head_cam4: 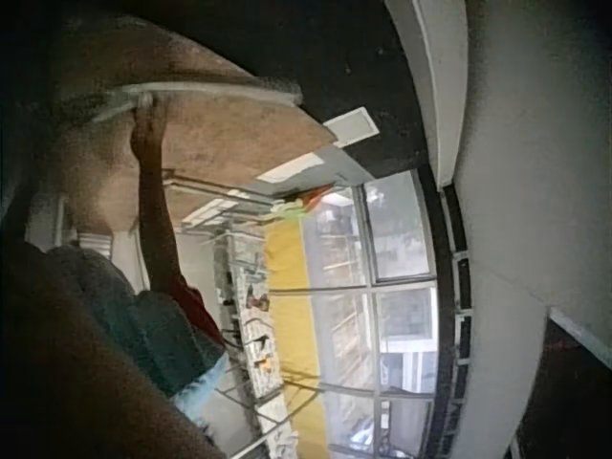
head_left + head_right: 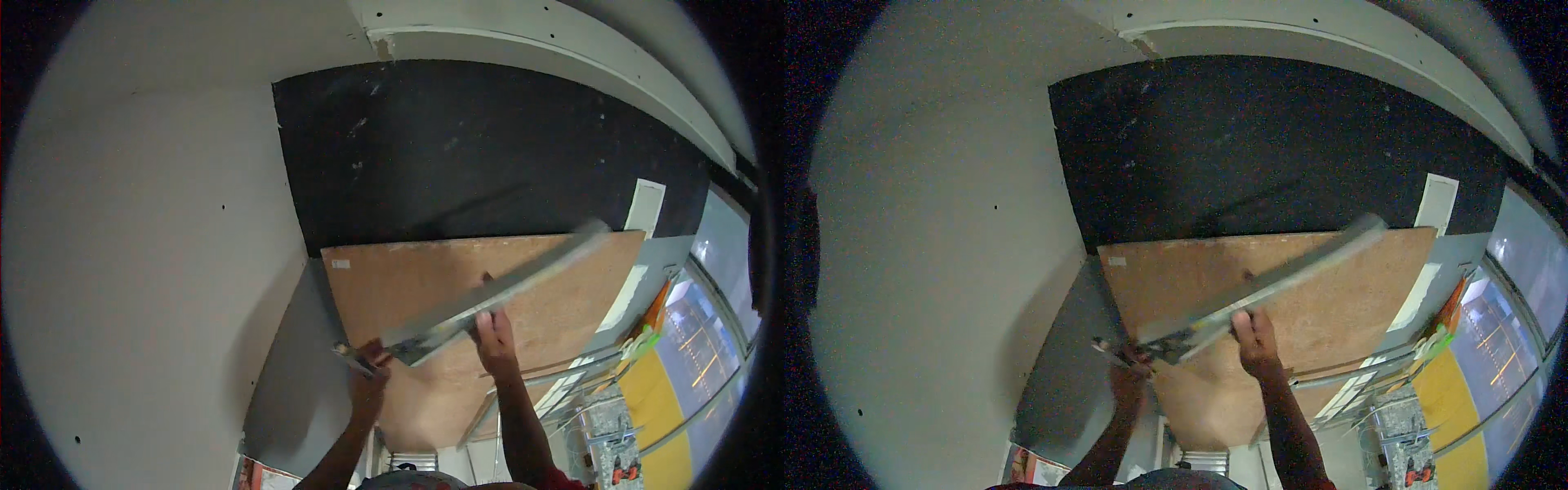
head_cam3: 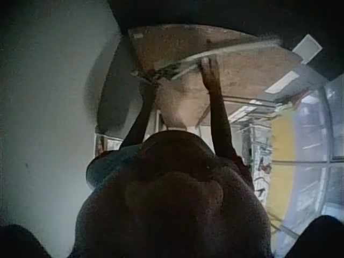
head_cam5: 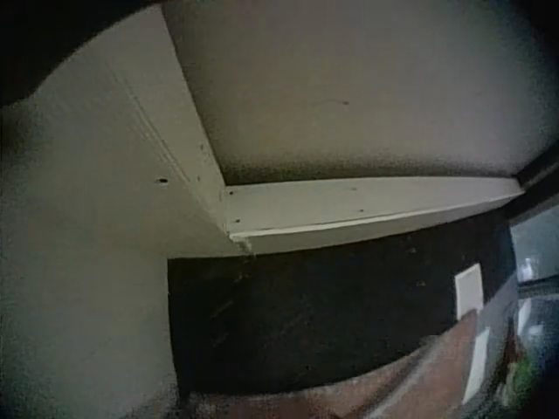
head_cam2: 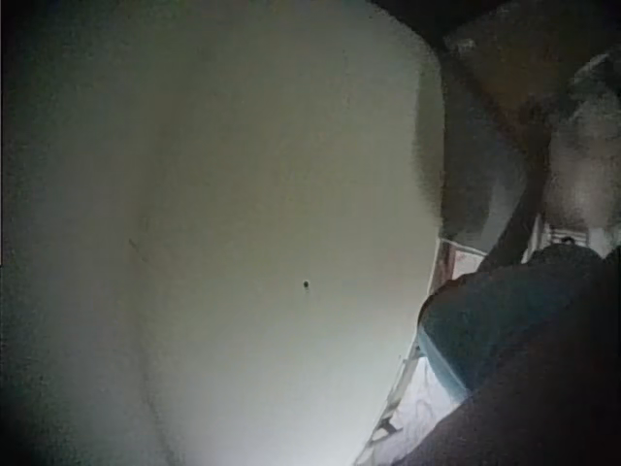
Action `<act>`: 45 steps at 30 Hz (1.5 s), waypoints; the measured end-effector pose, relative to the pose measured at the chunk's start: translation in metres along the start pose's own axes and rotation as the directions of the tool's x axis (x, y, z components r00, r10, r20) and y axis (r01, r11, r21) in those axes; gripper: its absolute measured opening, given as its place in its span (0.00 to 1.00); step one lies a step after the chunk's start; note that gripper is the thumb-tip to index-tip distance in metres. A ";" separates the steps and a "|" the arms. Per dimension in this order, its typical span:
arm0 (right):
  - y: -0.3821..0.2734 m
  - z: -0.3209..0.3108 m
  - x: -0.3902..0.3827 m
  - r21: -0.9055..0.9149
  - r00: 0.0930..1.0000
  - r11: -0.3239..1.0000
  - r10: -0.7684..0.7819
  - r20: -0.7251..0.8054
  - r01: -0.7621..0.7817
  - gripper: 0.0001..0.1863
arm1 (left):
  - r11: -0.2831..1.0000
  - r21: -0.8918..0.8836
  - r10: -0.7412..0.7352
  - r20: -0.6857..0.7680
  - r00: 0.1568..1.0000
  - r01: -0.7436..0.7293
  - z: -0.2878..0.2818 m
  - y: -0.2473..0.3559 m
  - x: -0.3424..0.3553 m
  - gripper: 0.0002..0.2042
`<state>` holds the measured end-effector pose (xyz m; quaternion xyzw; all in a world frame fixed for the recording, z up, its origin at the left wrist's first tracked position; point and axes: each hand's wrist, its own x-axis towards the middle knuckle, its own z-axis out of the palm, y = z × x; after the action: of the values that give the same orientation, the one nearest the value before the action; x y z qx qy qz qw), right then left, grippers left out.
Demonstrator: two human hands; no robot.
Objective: The person applies drywall tape to a ceiling corner using a joint knife and smooths the material along the seam.
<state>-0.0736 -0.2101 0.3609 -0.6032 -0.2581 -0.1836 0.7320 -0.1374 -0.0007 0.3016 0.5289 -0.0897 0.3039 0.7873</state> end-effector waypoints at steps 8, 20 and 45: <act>-0.088 0.076 0.036 0.690 0.880 0.568 0.417 0.230 -0.449 0.18 | 0.981 -0.191 0.055 0.101 0.993 -0.035 0.017 0.083 0.078 0.17; -0.104 0.022 0.008 0.428 0.824 0.705 0.457 0.335 -0.566 0.31 | 0.731 -0.631 -0.203 0.165 0.965 0.262 0.169 0.106 0.133 0.20; -0.322 0.032 -0.034 -0.580 0.540 0.524 -0.826 -0.165 0.624 0.20 | 0.300 -0.880 0.411 0.468 0.782 0.369 0.265 0.224 0.202 0.15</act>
<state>-0.2926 -0.2464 0.5990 -0.5308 -0.2757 -0.6595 0.4553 -0.0559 -0.1014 0.6820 0.0224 -0.5130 0.0075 0.8580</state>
